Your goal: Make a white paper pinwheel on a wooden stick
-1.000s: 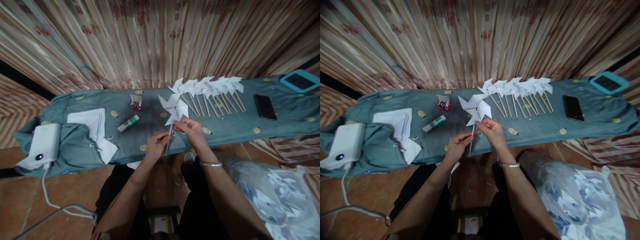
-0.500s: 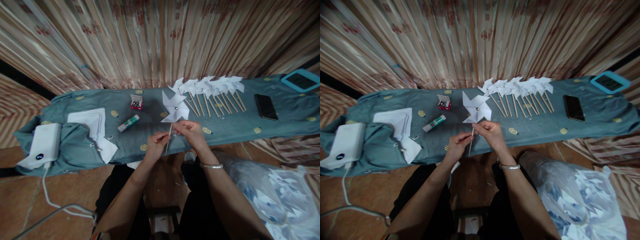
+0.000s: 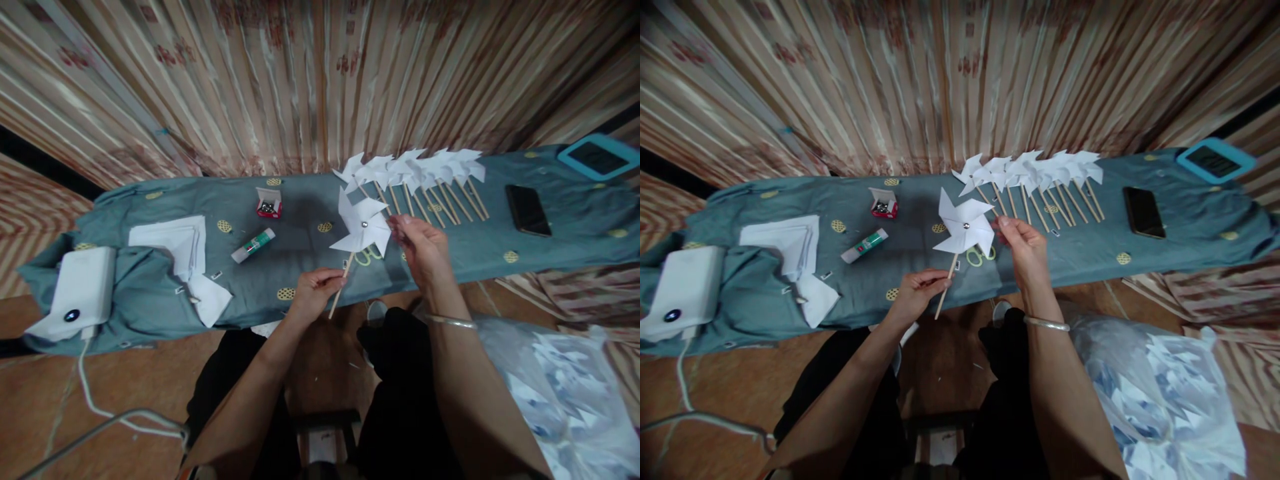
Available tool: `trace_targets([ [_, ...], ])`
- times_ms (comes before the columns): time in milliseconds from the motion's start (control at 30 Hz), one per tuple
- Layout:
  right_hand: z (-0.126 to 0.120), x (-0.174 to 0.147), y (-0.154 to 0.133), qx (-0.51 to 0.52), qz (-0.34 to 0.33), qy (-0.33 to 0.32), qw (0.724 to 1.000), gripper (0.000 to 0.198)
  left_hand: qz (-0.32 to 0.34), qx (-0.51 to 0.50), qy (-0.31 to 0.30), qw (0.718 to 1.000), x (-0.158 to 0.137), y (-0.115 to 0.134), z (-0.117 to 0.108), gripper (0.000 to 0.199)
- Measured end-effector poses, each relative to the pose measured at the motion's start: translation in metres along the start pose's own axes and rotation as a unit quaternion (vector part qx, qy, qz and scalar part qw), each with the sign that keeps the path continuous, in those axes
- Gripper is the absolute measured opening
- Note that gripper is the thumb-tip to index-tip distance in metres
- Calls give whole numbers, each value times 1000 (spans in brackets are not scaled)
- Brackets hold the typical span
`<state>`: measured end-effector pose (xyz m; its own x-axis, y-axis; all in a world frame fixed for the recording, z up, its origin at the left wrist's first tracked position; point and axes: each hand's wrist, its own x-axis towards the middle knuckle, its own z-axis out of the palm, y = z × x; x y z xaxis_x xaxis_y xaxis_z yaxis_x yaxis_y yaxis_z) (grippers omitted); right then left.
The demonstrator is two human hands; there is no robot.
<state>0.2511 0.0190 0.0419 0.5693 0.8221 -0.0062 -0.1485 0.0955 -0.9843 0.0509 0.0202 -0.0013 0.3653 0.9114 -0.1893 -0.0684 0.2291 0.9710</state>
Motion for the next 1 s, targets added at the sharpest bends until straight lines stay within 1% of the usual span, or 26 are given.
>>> trace_targets([
  [133,5,1,7,29,52,-48,997,34,-9,4,-15,1000,-1,1,1,13],
  [300,10,-1,6,78,91,-42,992,34,-8,-9,-6,1000,0,-1,1,14],
  [500,10,-3,6,91,104,-38,990,29,-15,-33,15,999,2,-5,0,14],
  [600,11,-4,8,90,107,-50,989,25,-8,-37,24,999,3,-5,0,14],
  [800,16,-9,9,110,127,-51,984,27,-1,-25,33,999,3,-3,1,14],
  [1000,21,-13,11,127,143,-56,980,24,7,-36,46,998,4,-3,2,12],
])
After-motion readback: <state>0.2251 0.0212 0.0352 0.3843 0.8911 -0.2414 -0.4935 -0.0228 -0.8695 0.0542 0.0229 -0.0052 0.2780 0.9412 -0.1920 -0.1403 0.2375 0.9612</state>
